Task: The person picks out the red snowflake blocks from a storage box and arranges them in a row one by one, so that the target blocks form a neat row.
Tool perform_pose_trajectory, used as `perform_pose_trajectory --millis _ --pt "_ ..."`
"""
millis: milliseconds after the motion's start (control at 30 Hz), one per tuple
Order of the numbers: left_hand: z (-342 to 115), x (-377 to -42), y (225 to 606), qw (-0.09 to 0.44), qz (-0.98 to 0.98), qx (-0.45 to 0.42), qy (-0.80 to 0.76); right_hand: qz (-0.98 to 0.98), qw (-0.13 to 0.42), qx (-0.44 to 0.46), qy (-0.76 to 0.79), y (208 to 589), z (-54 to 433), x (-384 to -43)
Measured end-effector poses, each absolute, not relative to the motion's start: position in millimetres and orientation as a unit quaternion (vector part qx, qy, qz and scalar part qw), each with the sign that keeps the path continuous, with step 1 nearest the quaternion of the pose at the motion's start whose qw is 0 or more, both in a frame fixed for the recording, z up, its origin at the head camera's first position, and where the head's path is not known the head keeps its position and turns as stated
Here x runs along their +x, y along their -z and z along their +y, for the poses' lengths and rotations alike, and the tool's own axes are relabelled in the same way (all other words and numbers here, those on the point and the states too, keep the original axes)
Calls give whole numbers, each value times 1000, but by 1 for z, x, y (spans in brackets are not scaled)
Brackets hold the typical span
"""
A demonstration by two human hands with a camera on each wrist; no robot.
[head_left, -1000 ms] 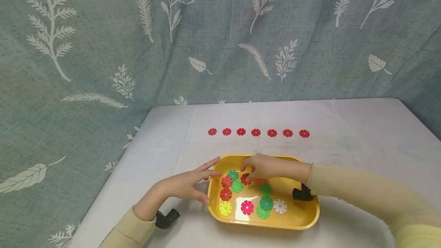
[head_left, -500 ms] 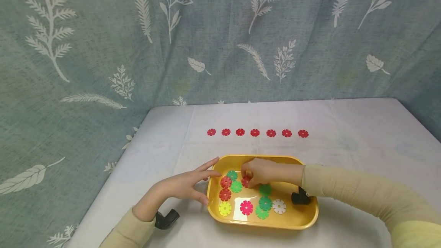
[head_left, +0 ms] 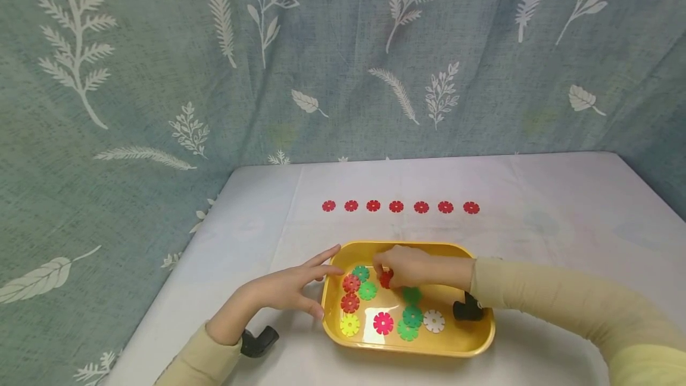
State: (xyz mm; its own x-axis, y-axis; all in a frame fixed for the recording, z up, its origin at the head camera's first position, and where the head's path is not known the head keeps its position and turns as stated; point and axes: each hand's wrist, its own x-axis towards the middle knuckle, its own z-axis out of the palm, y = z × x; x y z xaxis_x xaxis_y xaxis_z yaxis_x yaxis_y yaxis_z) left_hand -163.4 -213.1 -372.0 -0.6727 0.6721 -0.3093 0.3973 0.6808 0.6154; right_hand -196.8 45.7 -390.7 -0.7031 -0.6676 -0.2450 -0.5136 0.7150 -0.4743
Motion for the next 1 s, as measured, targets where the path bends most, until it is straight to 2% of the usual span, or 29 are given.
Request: perform_pose_trajectory --millis 367,633,1000 --pt "-214 -164 373 265 877 306 -258 881 212 -320 277 379 56 -204" --pt "-214 -163 372 262 876 312 -258 863 249 -285 334 364 63 -205" --pt "-213 -162 370 268 878 301 -259 839 253 -263 405 343 82 -207"
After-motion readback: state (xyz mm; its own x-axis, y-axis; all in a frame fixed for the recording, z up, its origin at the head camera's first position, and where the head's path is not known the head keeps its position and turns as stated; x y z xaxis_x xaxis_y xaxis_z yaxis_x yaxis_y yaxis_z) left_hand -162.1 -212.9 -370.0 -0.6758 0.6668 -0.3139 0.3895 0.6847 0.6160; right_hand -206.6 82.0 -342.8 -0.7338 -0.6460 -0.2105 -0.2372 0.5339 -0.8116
